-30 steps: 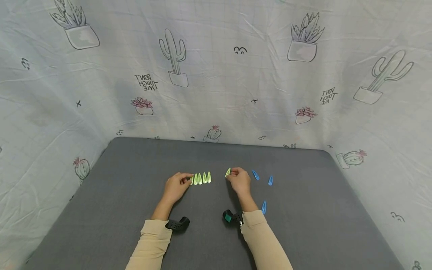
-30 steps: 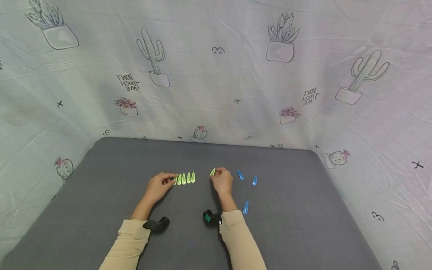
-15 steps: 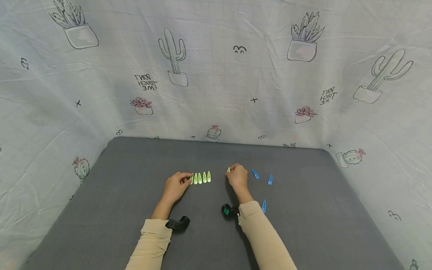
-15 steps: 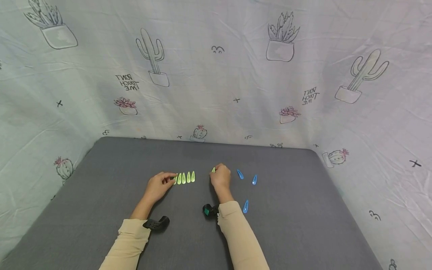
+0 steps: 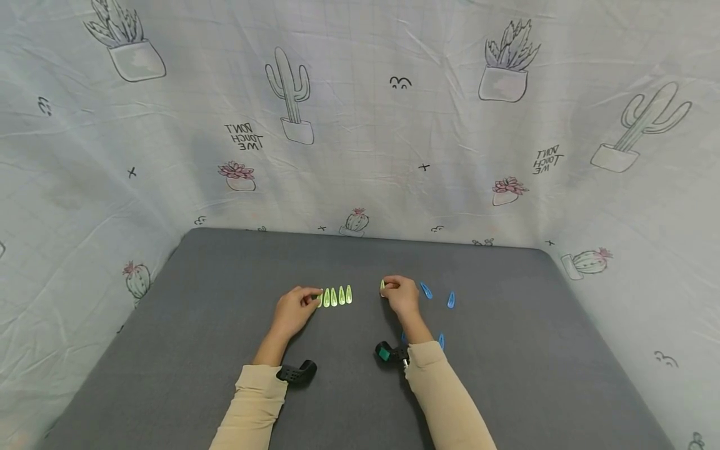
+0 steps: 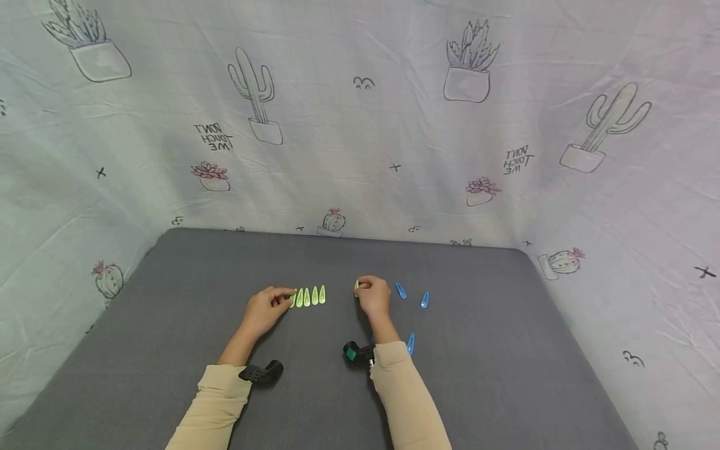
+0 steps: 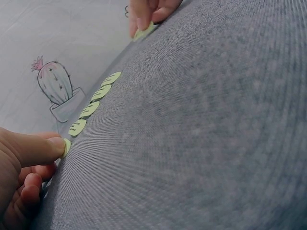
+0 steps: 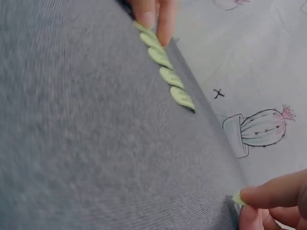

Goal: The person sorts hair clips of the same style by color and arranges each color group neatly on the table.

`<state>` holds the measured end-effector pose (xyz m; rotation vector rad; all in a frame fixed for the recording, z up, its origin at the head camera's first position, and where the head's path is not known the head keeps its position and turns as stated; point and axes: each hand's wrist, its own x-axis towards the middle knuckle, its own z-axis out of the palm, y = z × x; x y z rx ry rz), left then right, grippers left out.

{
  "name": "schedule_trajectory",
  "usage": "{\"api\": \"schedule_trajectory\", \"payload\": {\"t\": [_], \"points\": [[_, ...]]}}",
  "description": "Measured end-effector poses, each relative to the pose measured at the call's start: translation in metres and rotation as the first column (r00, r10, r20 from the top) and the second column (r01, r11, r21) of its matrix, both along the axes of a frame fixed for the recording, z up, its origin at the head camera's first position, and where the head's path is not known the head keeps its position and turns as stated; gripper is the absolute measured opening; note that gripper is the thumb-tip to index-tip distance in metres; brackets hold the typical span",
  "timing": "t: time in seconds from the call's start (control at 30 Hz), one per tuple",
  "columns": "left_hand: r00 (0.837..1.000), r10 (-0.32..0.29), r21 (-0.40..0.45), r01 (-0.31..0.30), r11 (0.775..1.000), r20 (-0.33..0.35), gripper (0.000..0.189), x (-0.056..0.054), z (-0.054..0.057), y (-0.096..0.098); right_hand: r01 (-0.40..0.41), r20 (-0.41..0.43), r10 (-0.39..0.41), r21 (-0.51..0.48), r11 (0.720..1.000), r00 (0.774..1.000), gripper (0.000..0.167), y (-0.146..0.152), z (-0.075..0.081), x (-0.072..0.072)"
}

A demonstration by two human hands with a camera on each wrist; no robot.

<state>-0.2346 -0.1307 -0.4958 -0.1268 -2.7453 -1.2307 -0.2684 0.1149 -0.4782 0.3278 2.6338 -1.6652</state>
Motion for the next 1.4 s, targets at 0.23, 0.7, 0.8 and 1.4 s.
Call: {"api": "schedule_trajectory", "payload": {"t": [0.23, 0.7, 0.8, 1.4], "points": [[1.000, 0.004, 0.001, -0.004, 1.000, -0.001, 0.020, 0.000, -0.001, 0.000, -0.022, 0.006, 0.024, -0.228, 0.973, 1.000, 0.027, -0.001, 0.002, 0.008], [1.000, 0.005, -0.013, -0.005, 1.000, -0.017, 0.019, 0.000, -0.003, -0.001, -0.067, -0.065, 0.051, -0.267, 0.961, 0.997, 0.026, -0.024, -0.005, 0.016], [1.000, 0.002, -0.011, -0.002, 1.000, -0.017, 0.019, 0.000, -0.004, 0.000, -0.075, -0.067, 0.061, -0.216, 0.974, 0.996, 0.025, -0.029, -0.008, 0.017], [1.000, 0.001, -0.010, -0.001, 1.000, -0.009, 0.021, 0.001, -0.006, -0.001, -0.108, -0.145, 0.149, 0.256, 0.961, 0.978, 0.019, -0.048, -0.005, 0.011]]}}
